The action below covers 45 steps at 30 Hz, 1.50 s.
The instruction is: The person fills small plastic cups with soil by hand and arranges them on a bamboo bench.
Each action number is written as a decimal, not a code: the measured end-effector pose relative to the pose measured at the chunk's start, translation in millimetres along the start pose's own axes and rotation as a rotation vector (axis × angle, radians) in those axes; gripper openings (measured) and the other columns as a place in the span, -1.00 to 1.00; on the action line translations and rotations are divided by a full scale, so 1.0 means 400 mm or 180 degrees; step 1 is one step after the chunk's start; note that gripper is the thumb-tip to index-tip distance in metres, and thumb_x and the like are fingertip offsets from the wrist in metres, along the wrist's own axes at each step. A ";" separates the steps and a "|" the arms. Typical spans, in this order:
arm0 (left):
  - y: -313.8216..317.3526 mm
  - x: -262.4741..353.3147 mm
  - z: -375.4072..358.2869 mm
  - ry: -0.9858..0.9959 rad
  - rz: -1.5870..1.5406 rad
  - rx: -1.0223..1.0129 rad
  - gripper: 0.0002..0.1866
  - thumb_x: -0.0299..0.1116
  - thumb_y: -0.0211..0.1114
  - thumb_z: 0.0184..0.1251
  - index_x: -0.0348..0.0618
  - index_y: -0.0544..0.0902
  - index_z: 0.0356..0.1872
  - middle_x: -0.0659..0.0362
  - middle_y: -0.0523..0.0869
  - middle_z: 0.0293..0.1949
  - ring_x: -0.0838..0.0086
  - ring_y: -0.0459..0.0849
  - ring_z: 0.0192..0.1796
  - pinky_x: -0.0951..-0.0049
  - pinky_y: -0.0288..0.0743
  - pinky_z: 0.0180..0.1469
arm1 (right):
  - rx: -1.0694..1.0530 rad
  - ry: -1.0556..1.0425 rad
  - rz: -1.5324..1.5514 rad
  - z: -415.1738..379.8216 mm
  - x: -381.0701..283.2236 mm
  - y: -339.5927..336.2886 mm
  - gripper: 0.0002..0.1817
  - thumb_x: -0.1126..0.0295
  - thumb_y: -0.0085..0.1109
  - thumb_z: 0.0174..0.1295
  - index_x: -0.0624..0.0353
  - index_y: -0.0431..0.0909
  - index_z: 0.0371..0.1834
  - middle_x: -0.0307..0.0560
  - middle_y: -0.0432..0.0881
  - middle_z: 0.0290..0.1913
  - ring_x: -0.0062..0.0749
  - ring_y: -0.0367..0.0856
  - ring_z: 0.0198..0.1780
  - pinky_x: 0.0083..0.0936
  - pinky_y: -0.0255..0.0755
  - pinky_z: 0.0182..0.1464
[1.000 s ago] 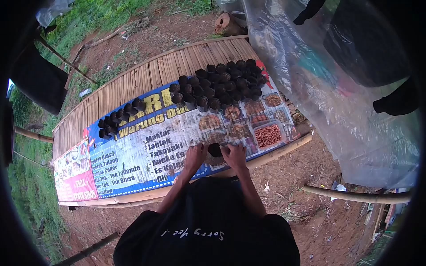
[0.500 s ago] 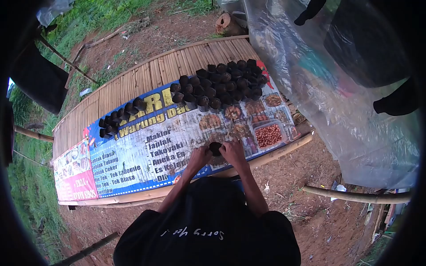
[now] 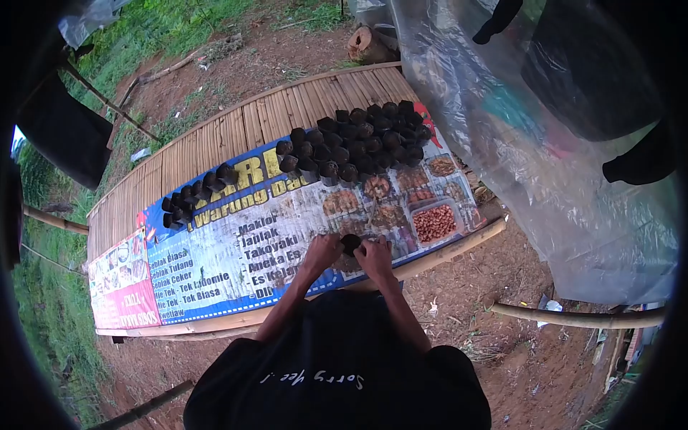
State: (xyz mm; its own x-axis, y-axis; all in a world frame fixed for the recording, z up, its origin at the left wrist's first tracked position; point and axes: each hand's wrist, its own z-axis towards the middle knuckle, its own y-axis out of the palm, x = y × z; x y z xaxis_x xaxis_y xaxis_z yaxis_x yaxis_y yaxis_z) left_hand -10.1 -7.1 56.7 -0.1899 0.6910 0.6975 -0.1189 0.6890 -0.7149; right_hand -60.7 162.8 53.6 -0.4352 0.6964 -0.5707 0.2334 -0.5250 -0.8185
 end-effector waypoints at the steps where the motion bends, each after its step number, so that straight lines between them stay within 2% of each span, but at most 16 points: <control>1: -0.011 0.012 -0.008 0.0045 -0.0067 0.0014 -0.81 -0.35 0.19 0.06 -0.30 0.63 -0.45 -0.22 0.62 -0.52 -0.12 0.64 -0.41 -0.02 0.53 -0.28 | -0.0055 0.0034 0.0070 -0.015 -0.013 -0.010 -0.78 0.24 0.21 0.02 0.17 0.53 -0.56 0.02 0.55 -0.48 -0.05 0.44 -0.15 -0.11 0.29 -0.01; 9: -0.023 0.020 0.006 0.0354 0.0290 -0.0119 -0.80 -0.32 0.22 0.06 -0.27 0.61 -0.49 -0.19 0.64 -0.52 -0.09 0.65 -0.40 0.00 0.54 -0.26 | 0.0166 0.0226 0.0273 -0.032 -0.006 0.023 -0.77 0.25 0.19 0.04 0.21 0.56 -0.52 0.05 0.54 -0.47 0.02 0.44 -0.14 -0.08 0.29 0.03; 15: -0.019 0.006 0.017 0.0395 0.0451 -0.0078 -0.76 -0.28 0.18 0.15 -0.30 0.59 -0.42 -0.19 0.66 -0.47 -0.08 0.66 -0.37 -0.04 0.52 -0.23 | 0.0250 0.0474 0.0226 -0.053 0.018 0.055 -0.74 0.21 0.17 0.10 0.21 0.58 -0.51 0.11 0.56 -0.43 0.07 0.45 -0.12 -0.07 0.30 0.03; 17: -0.028 0.025 -0.016 -0.0234 0.0224 0.0256 -0.68 -0.19 0.15 0.26 -0.33 0.58 -0.40 -0.24 0.65 -0.46 -0.12 0.66 -0.34 -0.09 0.50 -0.20 | 0.0242 0.0654 0.0230 -0.073 0.011 0.029 -0.72 0.19 0.15 0.12 0.20 0.58 -0.51 0.12 0.58 -0.41 0.08 0.46 -0.12 -0.06 0.30 0.02; 20: 0.025 -0.007 -0.043 -0.0440 0.0446 0.0168 -0.59 -0.10 0.12 0.32 -0.34 0.58 -0.41 -0.30 0.64 -0.44 -0.18 0.65 -0.33 -0.11 0.50 -0.18 | 0.0021 0.0657 0.0111 -0.026 -0.003 -0.018 -0.69 0.14 0.13 0.15 0.19 0.58 -0.48 0.12 0.60 -0.40 0.11 0.47 -0.12 -0.06 0.29 0.02; 21: 0.028 0.002 -0.045 -0.0450 0.0450 0.0167 -0.59 -0.10 0.12 0.32 -0.34 0.58 -0.41 -0.30 0.64 -0.44 -0.18 0.65 -0.33 -0.11 0.50 -0.18 | -0.0015 0.0512 -0.0092 -0.015 -0.006 -0.022 -0.68 0.13 0.13 0.16 0.19 0.57 -0.47 0.12 0.61 -0.39 0.12 0.47 -0.13 -0.07 0.29 0.02; 23: 0.036 0.024 -0.050 -0.0929 0.0015 0.0030 -0.64 -0.16 0.16 0.29 -0.36 0.61 -0.30 -0.31 0.63 -0.43 -0.22 0.63 -0.31 -0.11 0.49 -0.20 | -0.0059 0.0368 -0.0294 0.001 -0.010 -0.027 -0.67 0.12 0.13 0.17 0.19 0.56 -0.45 0.11 0.62 -0.38 0.13 0.47 -0.13 -0.07 0.29 0.01; 24: 0.043 0.027 -0.051 -0.0930 0.0013 0.0033 -0.64 -0.16 0.16 0.29 -0.36 0.61 -0.30 -0.31 0.63 -0.43 -0.22 0.63 -0.31 -0.11 0.49 -0.20 | -0.0017 0.0112 -0.0422 0.012 -0.006 -0.026 -0.68 0.11 0.12 0.18 0.18 0.57 -0.46 0.05 0.64 -0.42 0.08 0.48 -0.14 -0.07 0.29 0.00; 25: 0.048 0.030 -0.052 -0.0920 -0.0057 0.0081 -0.65 -0.18 0.18 0.26 -0.37 0.61 -0.30 -0.31 0.63 -0.43 -0.23 0.63 -0.30 -0.10 0.50 -0.19 | 0.0026 -0.0145 -0.0549 0.019 -0.004 -0.025 -0.68 0.11 0.11 0.20 0.16 0.57 -0.47 -0.01 0.66 -0.45 0.02 0.50 -0.14 -0.06 0.28 -0.01; 28: 0.063 0.018 -0.054 -0.0747 -0.0119 0.0178 -0.67 -0.22 0.21 0.20 -0.38 0.61 -0.33 -0.33 0.63 -0.43 -0.23 0.63 -0.30 -0.09 0.50 -0.18 | 0.0123 -0.0508 -0.0495 0.035 0.029 0.010 -0.71 0.15 0.12 0.18 0.16 0.57 -0.46 -0.03 0.69 -0.41 -0.01 0.50 -0.13 -0.07 0.28 -0.04; 32: 0.049 0.021 -0.050 -0.0495 -0.0103 0.0196 -0.74 -0.32 0.21 0.11 -0.39 0.60 -0.35 -0.31 0.63 -0.44 -0.22 0.63 -0.32 -0.06 0.51 -0.20 | -0.0032 -0.0580 -0.0514 0.040 0.045 0.020 -0.78 0.22 0.13 0.13 0.16 0.57 -0.45 -0.03 0.69 -0.41 -0.02 0.49 -0.15 -0.09 0.28 -0.04; 34: 0.015 0.034 -0.048 -0.0391 -0.0051 0.0210 -0.75 -0.33 0.21 0.10 -0.39 0.59 -0.37 -0.30 0.62 -0.45 -0.20 0.63 -0.33 -0.06 0.50 -0.21 | 0.0170 -0.0646 -0.0319 0.038 0.019 -0.009 -0.82 0.28 0.14 0.09 0.17 0.57 -0.45 -0.03 0.68 -0.40 -0.03 0.49 -0.17 -0.09 0.29 -0.06; 37: -0.016 0.030 -0.039 -0.0210 -0.0049 0.0151 -0.79 -0.37 0.19 0.08 -0.38 0.57 -0.41 -0.27 0.62 -0.46 -0.16 0.62 -0.34 -0.05 0.49 -0.23 | 0.0078 -0.0377 -0.0293 0.018 -0.017 -0.042 -0.85 0.32 0.13 0.08 0.16 0.55 -0.47 0.00 0.65 -0.44 -0.03 0.48 -0.18 -0.09 0.29 -0.07; 41: 0.015 -0.026 -0.027 0.0093 0.0250 0.0054 -0.82 -0.39 0.16 0.07 -0.33 0.57 -0.42 -0.25 0.63 -0.49 -0.16 0.62 -0.38 -0.07 0.50 -0.22 | 0.0185 -0.0157 -0.0264 -0.011 0.008 0.018 -0.86 0.32 0.13 0.08 0.16 0.53 -0.49 0.02 0.60 -0.48 -0.02 0.48 -0.20 -0.09 0.29 -0.08; 43: -0.007 0.002 -0.013 0.0125 0.0123 0.0063 -0.84 -0.41 0.17 0.06 -0.34 0.56 -0.45 -0.25 0.62 -0.47 -0.14 0.62 -0.36 -0.04 0.48 -0.22 | 0.0208 -0.0074 -0.0106 -0.011 0.005 0.015 -0.83 0.29 0.12 0.12 0.17 0.51 -0.46 0.06 0.57 -0.49 0.07 0.45 -0.18 -0.03 0.29 -0.07; 45: -0.010 0.012 -0.029 0.0095 -0.0007 0.0014 -0.85 -0.43 0.17 0.04 -0.35 0.54 -0.48 -0.25 0.61 -0.46 -0.13 0.62 -0.33 -0.02 0.47 -0.23 | 0.0335 -0.0016 -0.0061 -0.023 0.003 0.021 -0.84 0.31 0.12 0.11 0.16 0.51 -0.49 0.05 0.56 -0.50 0.04 0.46 -0.18 -0.04 0.28 -0.08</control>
State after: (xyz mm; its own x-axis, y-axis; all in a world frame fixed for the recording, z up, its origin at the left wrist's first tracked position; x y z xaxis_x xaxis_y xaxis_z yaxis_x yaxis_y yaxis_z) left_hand 0.8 -4.2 63.5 -0.1605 0.6958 0.7001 -0.1237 0.6895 -0.7136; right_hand -51.2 163.9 45.5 -0.4431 0.7045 -0.5544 0.1325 -0.5601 -0.8177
